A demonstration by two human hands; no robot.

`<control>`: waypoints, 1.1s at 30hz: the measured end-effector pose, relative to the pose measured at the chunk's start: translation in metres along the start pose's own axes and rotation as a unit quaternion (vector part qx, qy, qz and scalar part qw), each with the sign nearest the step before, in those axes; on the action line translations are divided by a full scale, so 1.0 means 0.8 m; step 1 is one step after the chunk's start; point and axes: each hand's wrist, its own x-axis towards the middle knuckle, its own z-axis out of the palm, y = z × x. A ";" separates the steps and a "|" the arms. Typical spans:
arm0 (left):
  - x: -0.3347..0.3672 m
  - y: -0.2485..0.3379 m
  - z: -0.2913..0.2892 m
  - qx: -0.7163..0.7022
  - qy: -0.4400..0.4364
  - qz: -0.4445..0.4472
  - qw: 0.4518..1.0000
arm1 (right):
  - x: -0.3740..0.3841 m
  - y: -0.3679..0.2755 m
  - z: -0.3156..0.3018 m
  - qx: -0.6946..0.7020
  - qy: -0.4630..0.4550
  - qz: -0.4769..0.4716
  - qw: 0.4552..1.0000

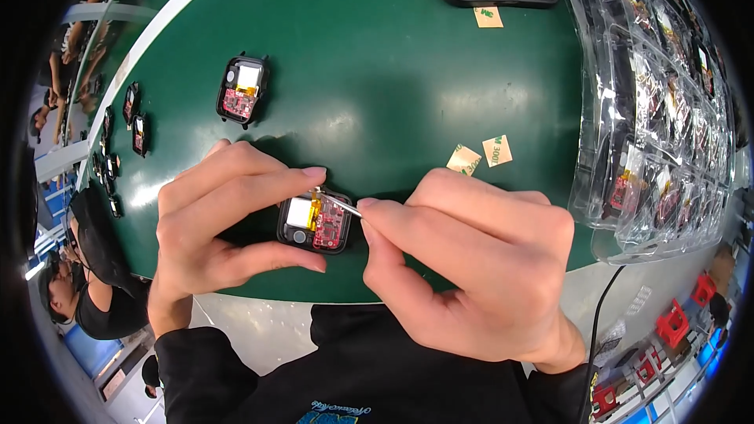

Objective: Assembling the internal components of smartwatches at a factory workstation using tweezers.

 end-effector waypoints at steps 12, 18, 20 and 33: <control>0.002 0.005 -0.001 0.000 0.001 -0.040 0.999 | -0.005 0.006 0.004 -0.024 0.036 -0.064 0.997; 0.002 0.006 -0.003 -0.008 0.005 -0.036 0.999 | -0.007 0.005 0.007 -0.039 0.037 -0.075 0.996; 0.005 0.006 -0.005 -0.013 0.000 -0.037 0.999 | -0.007 0.005 0.007 -0.043 0.033 -0.074 0.996; 0.005 0.001 -0.005 -0.021 -0.007 -0.032 0.999 | -0.007 0.004 0.006 -0.065 0.021 -0.084 0.994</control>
